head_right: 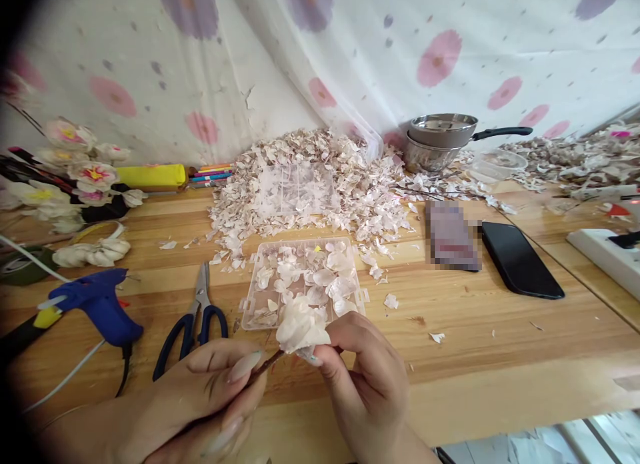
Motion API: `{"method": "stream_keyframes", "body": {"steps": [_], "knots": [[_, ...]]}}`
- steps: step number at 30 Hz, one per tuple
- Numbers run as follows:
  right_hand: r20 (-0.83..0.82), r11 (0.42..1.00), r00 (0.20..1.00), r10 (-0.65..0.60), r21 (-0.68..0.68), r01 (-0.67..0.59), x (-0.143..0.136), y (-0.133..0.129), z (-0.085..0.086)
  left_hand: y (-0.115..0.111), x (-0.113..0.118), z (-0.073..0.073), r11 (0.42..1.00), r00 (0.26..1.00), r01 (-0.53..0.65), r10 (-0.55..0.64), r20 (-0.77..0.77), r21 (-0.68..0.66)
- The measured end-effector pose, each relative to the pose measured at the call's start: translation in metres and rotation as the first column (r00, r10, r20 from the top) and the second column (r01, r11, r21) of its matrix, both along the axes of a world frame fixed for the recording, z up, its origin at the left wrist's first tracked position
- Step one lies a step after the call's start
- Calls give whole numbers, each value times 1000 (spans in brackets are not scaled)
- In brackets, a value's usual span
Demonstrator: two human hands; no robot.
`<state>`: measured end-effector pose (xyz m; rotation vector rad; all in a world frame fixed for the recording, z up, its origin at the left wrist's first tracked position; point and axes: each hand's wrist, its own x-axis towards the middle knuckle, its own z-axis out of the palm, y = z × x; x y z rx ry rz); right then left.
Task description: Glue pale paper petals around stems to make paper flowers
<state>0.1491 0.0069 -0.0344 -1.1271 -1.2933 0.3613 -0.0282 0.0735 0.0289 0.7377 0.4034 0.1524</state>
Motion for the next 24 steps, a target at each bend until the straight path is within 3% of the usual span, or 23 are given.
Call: {"method": "stream_keyframes", "body": {"steps": [18, 24], "knots": [[-67, 999, 997, 49, -17, -51, -4, 2, 6, -1, 0, -5, 1000, 999, 0, -1, 47, 16], [-60, 996, 996, 68, -59, -71, -6, 5, 10, 0, 1, -12, 1000, 994, -20, 17, 103, 23]]}}
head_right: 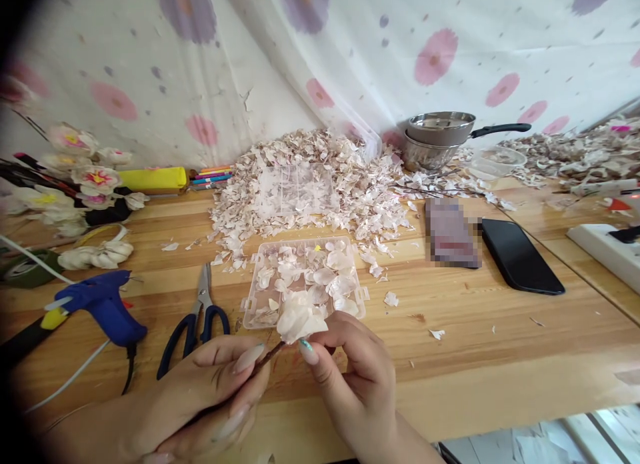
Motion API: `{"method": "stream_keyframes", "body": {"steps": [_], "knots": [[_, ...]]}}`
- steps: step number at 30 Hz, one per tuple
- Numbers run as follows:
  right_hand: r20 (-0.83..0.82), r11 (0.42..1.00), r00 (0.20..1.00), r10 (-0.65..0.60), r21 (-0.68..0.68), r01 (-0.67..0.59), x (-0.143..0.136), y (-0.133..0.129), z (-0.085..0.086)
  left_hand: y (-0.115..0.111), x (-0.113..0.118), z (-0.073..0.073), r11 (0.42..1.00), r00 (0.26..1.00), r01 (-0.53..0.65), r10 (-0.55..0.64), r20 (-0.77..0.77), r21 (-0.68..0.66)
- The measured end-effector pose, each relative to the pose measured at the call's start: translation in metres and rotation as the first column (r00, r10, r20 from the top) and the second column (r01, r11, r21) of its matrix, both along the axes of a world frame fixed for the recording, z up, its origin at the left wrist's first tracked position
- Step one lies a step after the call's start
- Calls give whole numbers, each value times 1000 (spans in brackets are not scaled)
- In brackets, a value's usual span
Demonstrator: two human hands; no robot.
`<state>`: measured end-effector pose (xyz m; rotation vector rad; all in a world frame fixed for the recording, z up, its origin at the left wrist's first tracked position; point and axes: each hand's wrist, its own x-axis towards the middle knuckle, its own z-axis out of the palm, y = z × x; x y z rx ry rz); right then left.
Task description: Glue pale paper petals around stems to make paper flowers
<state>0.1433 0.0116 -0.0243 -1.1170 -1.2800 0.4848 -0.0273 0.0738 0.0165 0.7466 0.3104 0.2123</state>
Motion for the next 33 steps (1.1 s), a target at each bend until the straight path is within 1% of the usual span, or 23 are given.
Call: {"method": "stream_keyframes", "body": {"steps": [2, 5, 7, 9, 15, 22, 26, 28, 33], "knots": [[3, 1000, 1000, 1, -30, -1, 0, 0, 2, 0, 0, -3, 1000, 999, -6, 7, 35, -22], [-28, 995, 999, 42, -85, -44, -1, 1, 5, 1, 0, -5, 994, 995, 12, -1, 104, -110], [-46, 993, 997, 62, -100, -66, -1, 2, 7, 2, 0, -6, 986, 991, 15, 8, 135, -166], [-50, 992, 997, 64, -108, -69, -1, 3, 8, 3, 0, -6, 983, 989, 2, 25, 145, -185], [-70, 991, 995, 69, -109, -76, -2, 4, 5, 2, 0, -5, 981, 990, 4, 24, 138, -193], [-99, 986, 991, 95, -128, -108, -2, 4, 5, 1, 2, -9, 985, 990, -3, 28, 142, -174], [-177, 972, 975, 134, -168, -164, -1, 4, 5, 2, 2, -9, 987, 992, -5, 25, 123, -163], [-209, 968, 965, 157, -164, -193, -1, 4, 5, 2, 1, -9, 987, 992, -7, 28, 124, -162], [-166, 974, 972, 168, -123, -190, -1, 4, 7, 4, 1, -7, 984, 992, 0, 22, 125, -175]]}}
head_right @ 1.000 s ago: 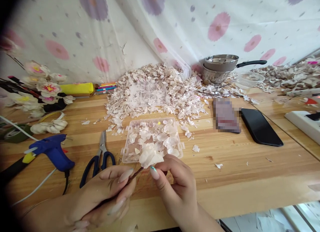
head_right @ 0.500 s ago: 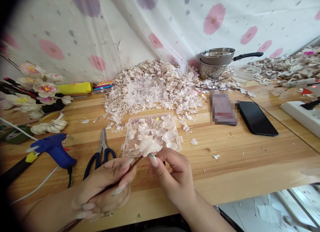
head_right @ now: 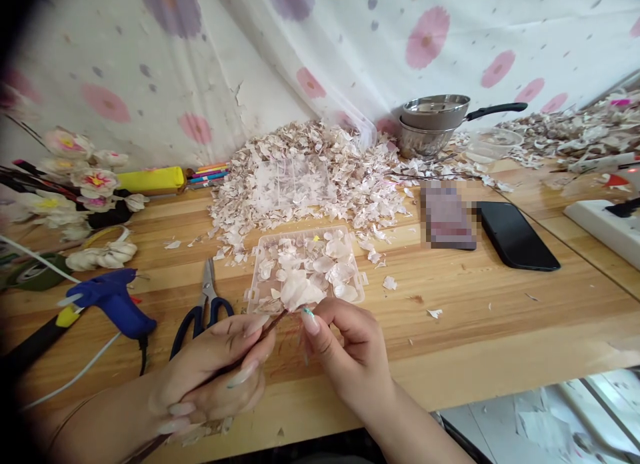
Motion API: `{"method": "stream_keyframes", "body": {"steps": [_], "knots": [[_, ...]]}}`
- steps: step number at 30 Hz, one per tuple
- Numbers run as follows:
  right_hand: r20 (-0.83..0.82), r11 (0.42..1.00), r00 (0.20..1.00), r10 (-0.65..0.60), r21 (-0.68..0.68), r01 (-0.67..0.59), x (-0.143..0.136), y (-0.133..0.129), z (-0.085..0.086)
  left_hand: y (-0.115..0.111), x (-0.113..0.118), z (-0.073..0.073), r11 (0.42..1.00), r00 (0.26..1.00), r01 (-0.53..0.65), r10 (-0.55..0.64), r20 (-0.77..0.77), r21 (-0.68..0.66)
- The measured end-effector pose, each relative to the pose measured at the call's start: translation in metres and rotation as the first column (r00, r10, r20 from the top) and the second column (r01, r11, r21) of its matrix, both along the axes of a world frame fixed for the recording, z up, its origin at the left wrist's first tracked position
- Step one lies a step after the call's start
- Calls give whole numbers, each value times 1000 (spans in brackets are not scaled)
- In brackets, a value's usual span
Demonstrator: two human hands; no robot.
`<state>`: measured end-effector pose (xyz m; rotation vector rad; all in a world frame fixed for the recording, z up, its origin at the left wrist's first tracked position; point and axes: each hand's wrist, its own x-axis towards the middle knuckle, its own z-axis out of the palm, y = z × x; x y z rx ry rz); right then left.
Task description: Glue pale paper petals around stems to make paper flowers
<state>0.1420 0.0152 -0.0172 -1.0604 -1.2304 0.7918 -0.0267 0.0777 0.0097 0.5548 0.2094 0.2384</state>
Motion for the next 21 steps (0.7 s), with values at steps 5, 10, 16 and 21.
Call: {"method": "stream_keyframes", "body": {"steps": [5, 10, 16, 21], "knots": [[51, 1000, 998, -23, 14, 22, 0, 0, 2, 0, 0, -2, 1000, 1000, 8, -8, 18, 2], [35, 1000, 999, -16, 8, 16, 0, 1, 1, 0, 0, -3, 1000, 1000, 7, -7, -2, -5], [48, 999, 999, -3, -38, 5, 0, 2, 3, -1, 0, -3, 999, 1000, 16, -16, -12, -28], [35, 1000, 999, 25, -7, -25, 0, 0, 2, 1, -3, -8, 995, 999, 18, -15, 34, -97]]}}
